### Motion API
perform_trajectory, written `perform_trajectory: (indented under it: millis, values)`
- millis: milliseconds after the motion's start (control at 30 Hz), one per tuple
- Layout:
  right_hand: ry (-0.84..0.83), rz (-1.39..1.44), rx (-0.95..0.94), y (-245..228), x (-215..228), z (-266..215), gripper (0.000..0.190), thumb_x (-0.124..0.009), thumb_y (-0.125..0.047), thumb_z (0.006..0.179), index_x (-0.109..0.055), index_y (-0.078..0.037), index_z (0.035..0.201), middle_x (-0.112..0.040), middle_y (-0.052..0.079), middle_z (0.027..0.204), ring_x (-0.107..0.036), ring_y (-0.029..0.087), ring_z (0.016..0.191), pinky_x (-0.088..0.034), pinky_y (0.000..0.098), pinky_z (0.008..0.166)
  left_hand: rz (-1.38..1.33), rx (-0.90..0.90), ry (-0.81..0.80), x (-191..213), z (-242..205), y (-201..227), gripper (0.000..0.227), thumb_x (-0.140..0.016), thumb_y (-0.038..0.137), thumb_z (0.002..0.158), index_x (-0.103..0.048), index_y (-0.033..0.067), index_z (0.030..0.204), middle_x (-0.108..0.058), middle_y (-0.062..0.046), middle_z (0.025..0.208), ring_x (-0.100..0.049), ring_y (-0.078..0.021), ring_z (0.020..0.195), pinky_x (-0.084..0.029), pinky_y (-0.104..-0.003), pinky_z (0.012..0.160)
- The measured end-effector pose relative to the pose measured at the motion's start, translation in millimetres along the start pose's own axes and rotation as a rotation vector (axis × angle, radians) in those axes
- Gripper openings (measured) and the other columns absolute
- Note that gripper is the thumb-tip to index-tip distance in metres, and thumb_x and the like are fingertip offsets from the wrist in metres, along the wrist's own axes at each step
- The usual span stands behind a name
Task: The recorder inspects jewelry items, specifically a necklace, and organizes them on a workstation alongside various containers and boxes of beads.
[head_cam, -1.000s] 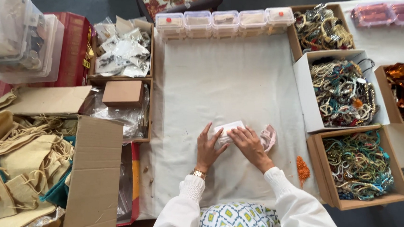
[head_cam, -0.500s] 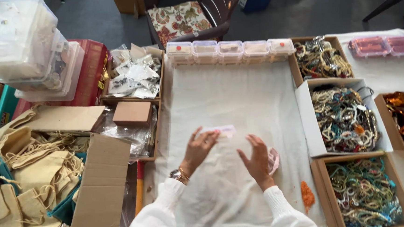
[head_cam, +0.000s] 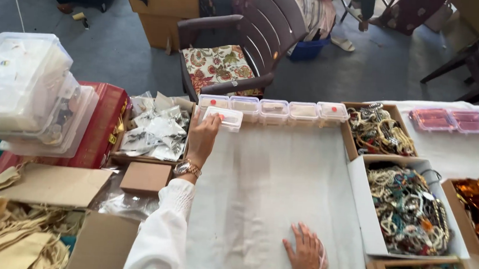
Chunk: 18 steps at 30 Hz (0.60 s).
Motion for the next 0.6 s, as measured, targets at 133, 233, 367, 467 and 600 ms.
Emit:
perform_trajectory:
  millis: [133, 233, 367, 467, 600]
  values:
    - [-0.008, 0.001, -0.032, 16.8, -23.7, -2.5, 0.062, -0.065, -0.048, 0.084, -0.054, -0.019, 0.138, -0.052, 0.007, 0.145, -0.046, 0.023, 0.136, -0.034, 0.0474, 0.115, -0.018, 0.061, 0.074, -51.2, 26.1, -15.7, 0.017, -0.066, 0.011, 0.095, -0.066, 0.0150, 0.112, -0.074, 0.000, 0.111, -0.071, -0.0145, 0.104, -0.034, -0.046, 0.117]
    - [0.064, 0.006, 0.001, 30.7, -44.3, -7.1, 0.063, -0.066, -0.051, 0.082, -0.056, -0.020, 0.136, -0.053, 0.006, 0.143, -0.048, 0.022, 0.135, -0.035, 0.0478, 0.113, 0.066, 0.108, 0.039, -78.4, 40.9, -24.3, 0.020, -0.066, 0.010, 0.091, -0.066, 0.0142, 0.110, -0.073, 0.002, 0.103, -0.070, -0.0140, 0.105, -0.034, -0.049, 0.114]
    - [0.075, -0.031, -0.010, 36.5, -55.7, -15.4, 0.063, -0.066, -0.054, 0.080, -0.059, -0.022, 0.134, -0.055, 0.004, 0.141, -0.051, 0.020, 0.132, -0.037, 0.0481, 0.112, 0.134, 0.158, -0.035, -114.0, 52.7, -31.9, 0.021, -0.068, 0.009, 0.089, -0.064, 0.0163, 0.109, -0.072, 0.002, 0.102, -0.069, -0.0134, 0.103, -0.033, -0.050, 0.116]
    - [0.051, -0.033, -0.038, 32.1, -51.9, -19.1, 0.062, -0.066, -0.054, 0.080, -0.059, -0.023, 0.134, -0.055, 0.003, 0.141, -0.051, 0.019, 0.132, -0.038, 0.0479, 0.112, 0.156, 0.163, -0.030, -144.5, 46.9, -36.1, 0.026, -0.070, 0.008, 0.090, -0.063, 0.0159, 0.114, -0.071, 0.002, 0.107, -0.068, -0.0127, 0.105, -0.033, -0.049, 0.118]
    - [0.025, -0.005, -0.017, 31.8, -50.2, -18.1, 0.063, -0.066, -0.053, 0.080, -0.059, -0.022, 0.134, -0.055, 0.004, 0.142, -0.050, 0.020, 0.133, -0.036, 0.0490, 0.112, 0.258, 0.090, -0.178, -159.1, 38.2, -33.3, 0.046, -0.072, 0.009, 0.081, -0.061, 0.0148, 0.125, -0.066, -0.001, 0.121, -0.063, -0.0156, 0.123, -0.025, -0.055, 0.123]
Point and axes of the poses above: each hand's wrist, its own z-axis towards the middle knuckle, its own x-axis out of the back of the hand, y = z × x, the point moved 5 cm from there along z, towards the middle knuckle
